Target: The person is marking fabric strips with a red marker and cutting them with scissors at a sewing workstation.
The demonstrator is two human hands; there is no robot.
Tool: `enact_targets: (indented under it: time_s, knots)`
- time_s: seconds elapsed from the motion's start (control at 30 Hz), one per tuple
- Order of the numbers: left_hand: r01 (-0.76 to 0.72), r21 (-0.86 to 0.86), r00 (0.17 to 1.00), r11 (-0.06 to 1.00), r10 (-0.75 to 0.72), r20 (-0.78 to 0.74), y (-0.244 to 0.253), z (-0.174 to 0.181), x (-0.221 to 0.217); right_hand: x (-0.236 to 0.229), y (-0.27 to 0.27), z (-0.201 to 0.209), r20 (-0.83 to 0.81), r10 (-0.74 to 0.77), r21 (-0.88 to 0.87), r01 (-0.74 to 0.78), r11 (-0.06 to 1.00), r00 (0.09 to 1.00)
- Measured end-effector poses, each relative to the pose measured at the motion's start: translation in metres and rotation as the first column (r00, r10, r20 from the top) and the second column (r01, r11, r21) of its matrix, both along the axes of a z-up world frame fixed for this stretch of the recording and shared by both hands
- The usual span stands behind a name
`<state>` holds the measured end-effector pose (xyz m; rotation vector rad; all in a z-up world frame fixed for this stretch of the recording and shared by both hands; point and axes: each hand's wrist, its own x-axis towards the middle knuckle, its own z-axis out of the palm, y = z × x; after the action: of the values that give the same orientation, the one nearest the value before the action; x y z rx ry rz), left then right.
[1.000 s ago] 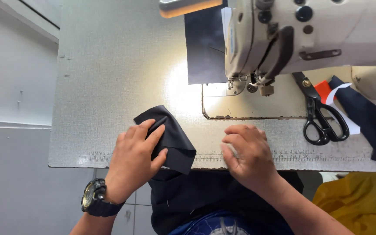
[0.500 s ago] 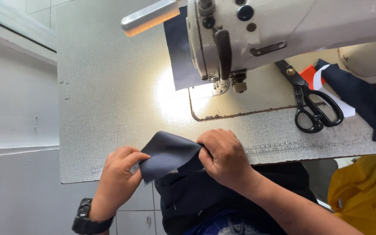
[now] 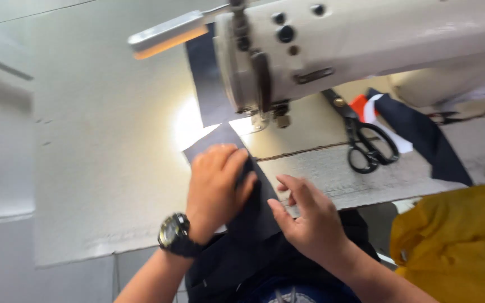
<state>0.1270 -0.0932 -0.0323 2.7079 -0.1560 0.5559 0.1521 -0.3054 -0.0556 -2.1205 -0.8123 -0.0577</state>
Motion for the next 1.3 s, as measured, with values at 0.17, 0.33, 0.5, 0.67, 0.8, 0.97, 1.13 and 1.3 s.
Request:
enact_targets:
  time_s: [0.17, 0.33, 0.5, 0.67, 0.8, 0.97, 1.13, 1.3]
  knots:
    - [-0.006, 0.094, 0.994, 0.996, -0.004, 0.109, -0.013, -0.03, -0.01, 0.089, -0.064, -0.002, 0.334, -0.297, 0.031, 0.304, 0.952, 0.895]
    - [0.014, 0.07, 0.994, 0.997, -0.022, 0.11, -0.013, -0.029, -0.01, 0.155, -0.073, -0.012, 0.518, -0.377, -0.01, 0.447, 0.895, 0.767]
    - [0.019, 0.104, 0.999, 0.994, -0.023, 0.031, -0.011, -0.021, -0.013, 0.145, -0.064, 0.022, 0.675, -0.234, -0.03, 0.343, 0.939, 0.7]
    - [-0.001, 0.085, 1.0, 0.996, 0.003, -0.019, -0.01, -0.025, -0.015, 0.066, -0.06, 0.081, 0.019, -0.216, 0.192, 0.208, 0.959, 0.976]
    - [-0.002, 0.087, 1.0, 0.996, 0.004, -0.017, -0.01, -0.026, -0.015, 0.037, -0.052, 0.093, -0.442, -0.216, 0.217, 0.337, 0.916, 0.871]
    - [-0.014, 0.1, 1.0, 0.995, 0.015, -0.005, -0.01, -0.026, -0.015, 0.038, -0.048, 0.073, -0.514, -0.079, 0.237, 0.23, 0.944, 0.854]
    - [-0.022, 0.067, 1.0, 0.998, 0.021, 0.006, -0.009, -0.024, -0.016, 0.037, -0.022, 0.059, -0.628, -0.017, 0.126, 0.124, 0.984, 0.778]
    - [-0.035, 0.021, 0.992, 0.999, 0.032, 0.126, -0.009, -0.027, -0.015, 0.047, 0.029, 0.057, -0.616, -0.027, -0.116, -0.057, 0.992, 0.787]
